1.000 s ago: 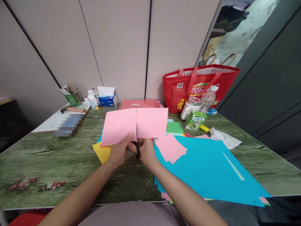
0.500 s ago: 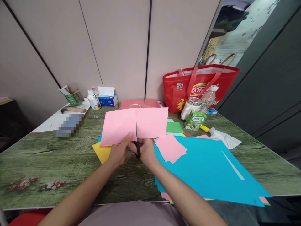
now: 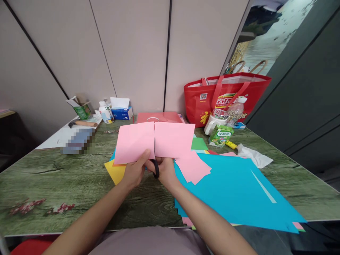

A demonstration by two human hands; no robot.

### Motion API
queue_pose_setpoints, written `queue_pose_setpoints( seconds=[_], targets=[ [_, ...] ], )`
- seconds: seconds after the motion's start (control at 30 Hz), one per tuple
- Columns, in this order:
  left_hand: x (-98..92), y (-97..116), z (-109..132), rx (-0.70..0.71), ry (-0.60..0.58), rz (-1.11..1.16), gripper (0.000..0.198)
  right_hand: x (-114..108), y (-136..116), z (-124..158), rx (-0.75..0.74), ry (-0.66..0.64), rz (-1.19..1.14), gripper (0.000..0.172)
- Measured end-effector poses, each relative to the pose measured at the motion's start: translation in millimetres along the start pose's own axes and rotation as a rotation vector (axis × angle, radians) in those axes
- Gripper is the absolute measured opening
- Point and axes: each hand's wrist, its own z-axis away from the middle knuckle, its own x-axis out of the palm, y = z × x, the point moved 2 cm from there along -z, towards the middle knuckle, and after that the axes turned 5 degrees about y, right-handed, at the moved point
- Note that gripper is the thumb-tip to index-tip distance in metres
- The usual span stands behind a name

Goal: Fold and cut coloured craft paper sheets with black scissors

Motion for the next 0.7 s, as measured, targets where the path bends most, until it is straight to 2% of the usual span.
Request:
queue_pose_setpoints(
  seconds=[0.27, 0.37, 0.47, 0.53, 0.6, 0.67, 0.7],
  targets=[
    [-1.1, -3.1, -0.1, -0.004, 0.017, 0.009, 0.045, 2.1, -2.5, 1.1, 0.014, -0.009, -0.027, 0.028],
    [-1.6, -2.8, -1.8, 0.009, 0.101, 0.075, 0.034, 2.9, -2.8, 0.3, -0.007, -0.044, -0.049, 0.026],
    [-3.7, 3.8, -6.5, 0.085, 0.22, 0.169, 0.027, -1.7, -1.0, -2.5, 0.023, -0.117, 0.024, 0.029],
    [-7.3, 10.5, -11.1, 0.145, 0.315, 0.2, 0.027, -7.9, 0.1, -4.5, 0.087, -0.211, 0.096, 0.032],
    [-11.9, 17.0, -16.0, 0.191, 0.393, 0.23, 0.027, -14.3, -2.1, -5.0, 0.139, -0.376, 0.155, 0.034],
    [-15.8, 22.0, -20.5, 0.22, 0.41, 0.277, 0.028, -19.5, -8.6, -4.0, 0.128, -0.575, 0.219, 0.028],
    [-17.1, 23.7, -22.3, 0.23, 0.403, 0.297, 0.029, -21.9, -13.0, -3.9, 0.1, -0.632, 0.232, 0.026]
  ],
)
